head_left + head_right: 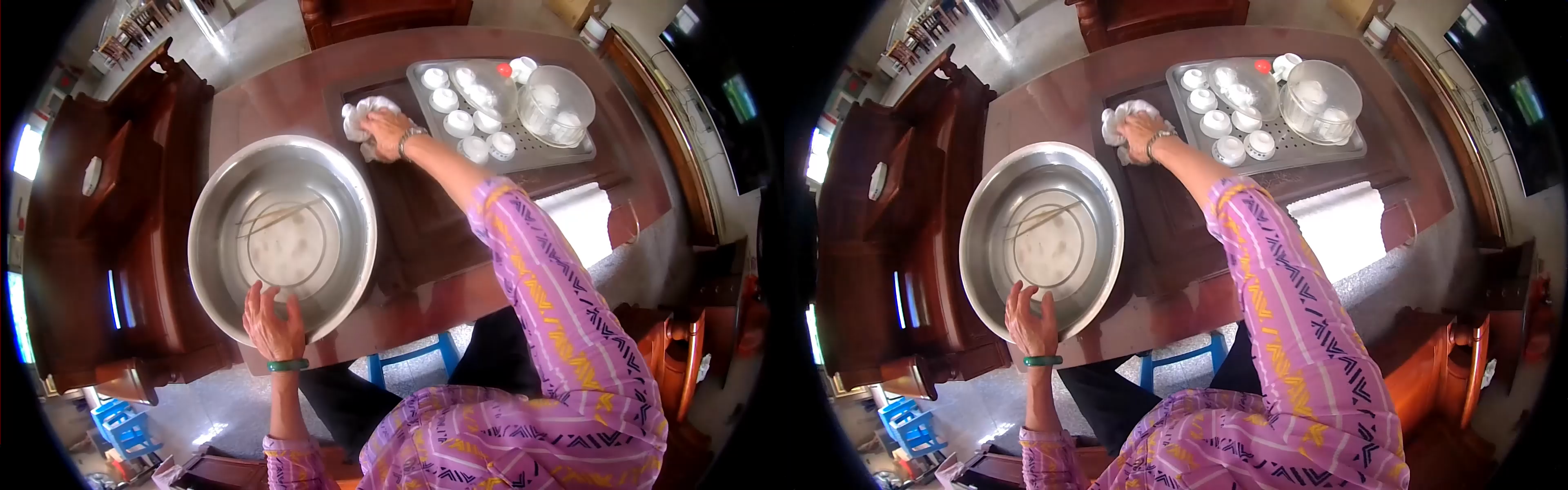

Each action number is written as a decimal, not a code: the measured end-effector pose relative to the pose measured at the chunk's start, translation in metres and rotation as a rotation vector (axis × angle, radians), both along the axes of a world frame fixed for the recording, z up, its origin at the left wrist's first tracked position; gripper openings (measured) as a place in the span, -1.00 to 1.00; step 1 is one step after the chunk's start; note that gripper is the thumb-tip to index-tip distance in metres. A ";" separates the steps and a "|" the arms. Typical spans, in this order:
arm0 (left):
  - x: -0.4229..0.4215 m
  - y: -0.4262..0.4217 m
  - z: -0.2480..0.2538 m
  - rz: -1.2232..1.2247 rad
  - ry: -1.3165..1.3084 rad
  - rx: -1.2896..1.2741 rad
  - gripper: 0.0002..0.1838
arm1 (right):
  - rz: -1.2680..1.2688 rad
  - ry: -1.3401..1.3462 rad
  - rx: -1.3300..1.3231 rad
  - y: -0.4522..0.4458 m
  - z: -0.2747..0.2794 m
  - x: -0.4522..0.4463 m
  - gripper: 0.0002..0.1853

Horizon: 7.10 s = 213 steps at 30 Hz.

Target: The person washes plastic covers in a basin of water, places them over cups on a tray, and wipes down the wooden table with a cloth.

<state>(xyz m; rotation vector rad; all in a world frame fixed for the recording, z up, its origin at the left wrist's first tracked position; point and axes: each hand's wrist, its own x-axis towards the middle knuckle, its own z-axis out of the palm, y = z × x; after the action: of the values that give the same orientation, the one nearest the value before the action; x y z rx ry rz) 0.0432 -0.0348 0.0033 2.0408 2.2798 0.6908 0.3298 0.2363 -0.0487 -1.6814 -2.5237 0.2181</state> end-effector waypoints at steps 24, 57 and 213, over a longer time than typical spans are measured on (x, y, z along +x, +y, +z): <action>-0.004 -0.002 -0.004 -0.005 0.012 -0.025 -0.74 | -0.291 -0.150 0.033 -0.151 0.010 -0.034 -0.52; -0.002 -0.003 -0.003 -0.056 -0.028 0.032 -0.81 | 0.488 -0.076 -0.021 -0.090 0.013 0.013 -0.80; 0.030 -0.085 -0.107 -0.491 -0.148 0.056 -0.72 | -0.311 1.314 -0.691 -0.362 0.007 -0.063 -0.79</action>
<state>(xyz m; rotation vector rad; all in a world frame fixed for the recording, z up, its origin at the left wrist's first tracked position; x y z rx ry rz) 0.0728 -0.1193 -0.1034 2.3468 1.5999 0.8325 0.2671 -0.1255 -0.0413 -1.2613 -1.2099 1.6276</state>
